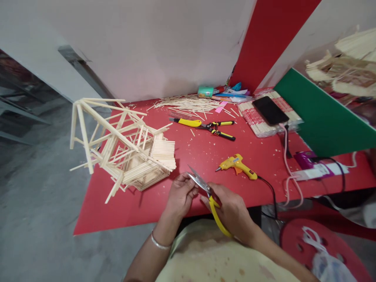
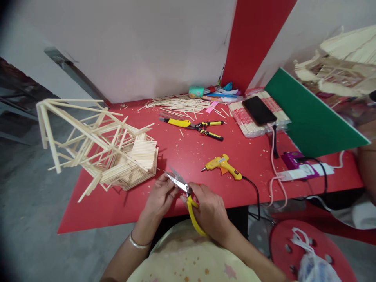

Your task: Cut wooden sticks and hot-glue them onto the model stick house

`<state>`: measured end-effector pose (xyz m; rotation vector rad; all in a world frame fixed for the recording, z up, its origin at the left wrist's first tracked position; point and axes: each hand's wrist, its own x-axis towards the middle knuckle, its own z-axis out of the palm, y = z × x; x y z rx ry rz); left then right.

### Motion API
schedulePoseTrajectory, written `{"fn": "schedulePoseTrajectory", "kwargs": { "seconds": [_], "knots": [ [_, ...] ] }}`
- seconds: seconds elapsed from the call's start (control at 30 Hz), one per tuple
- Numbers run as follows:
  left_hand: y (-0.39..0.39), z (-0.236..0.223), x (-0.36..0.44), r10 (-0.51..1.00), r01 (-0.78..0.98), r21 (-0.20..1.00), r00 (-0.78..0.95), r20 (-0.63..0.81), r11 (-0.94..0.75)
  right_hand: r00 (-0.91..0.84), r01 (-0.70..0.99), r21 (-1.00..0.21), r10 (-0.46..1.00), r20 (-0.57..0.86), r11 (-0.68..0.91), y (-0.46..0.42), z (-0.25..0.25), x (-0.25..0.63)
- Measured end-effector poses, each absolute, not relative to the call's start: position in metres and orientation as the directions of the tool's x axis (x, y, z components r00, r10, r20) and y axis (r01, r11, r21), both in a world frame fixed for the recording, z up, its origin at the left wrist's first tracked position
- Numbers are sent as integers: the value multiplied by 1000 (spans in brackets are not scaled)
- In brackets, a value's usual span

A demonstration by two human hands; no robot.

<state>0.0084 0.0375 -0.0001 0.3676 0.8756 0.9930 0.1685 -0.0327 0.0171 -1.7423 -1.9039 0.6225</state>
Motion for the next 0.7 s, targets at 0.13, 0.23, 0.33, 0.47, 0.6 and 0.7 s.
{"fn": "schedulePoseTrajectory", "kwargs": {
  "seconds": [0.13, 0.23, 0.33, 0.47, 0.6, 0.7],
  "knots": [
    [37, -7, 12, 845, -567, 633, 268, -463, 527, -75, 759, -649, 997, 0, 58, -33, 15, 170],
    [37, -9, 15, 829, -610, 575, 287, -480, 545, -39, 824, -563, 997, 63, 68, -32, 14, 170],
    [37, -6, 17, 812, -643, 518, 317, -489, 563, -21, 889, -451, 993, 115, 71, -32, 14, 168],
    [34, 1, 18, 804, -625, 520, 354, -477, 583, -22, 903, -424, 993, 118, 71, -32, 12, 165],
    [33, -3, 17, 819, -607, 559, 329, -470, 565, -19, 888, -456, 995, 96, 61, -32, 12, 165],
    [32, -8, 16, 819, -599, 570, 309, -484, 563, -41, 856, -513, 998, 57, 65, -33, 12, 166]
  ]
}}
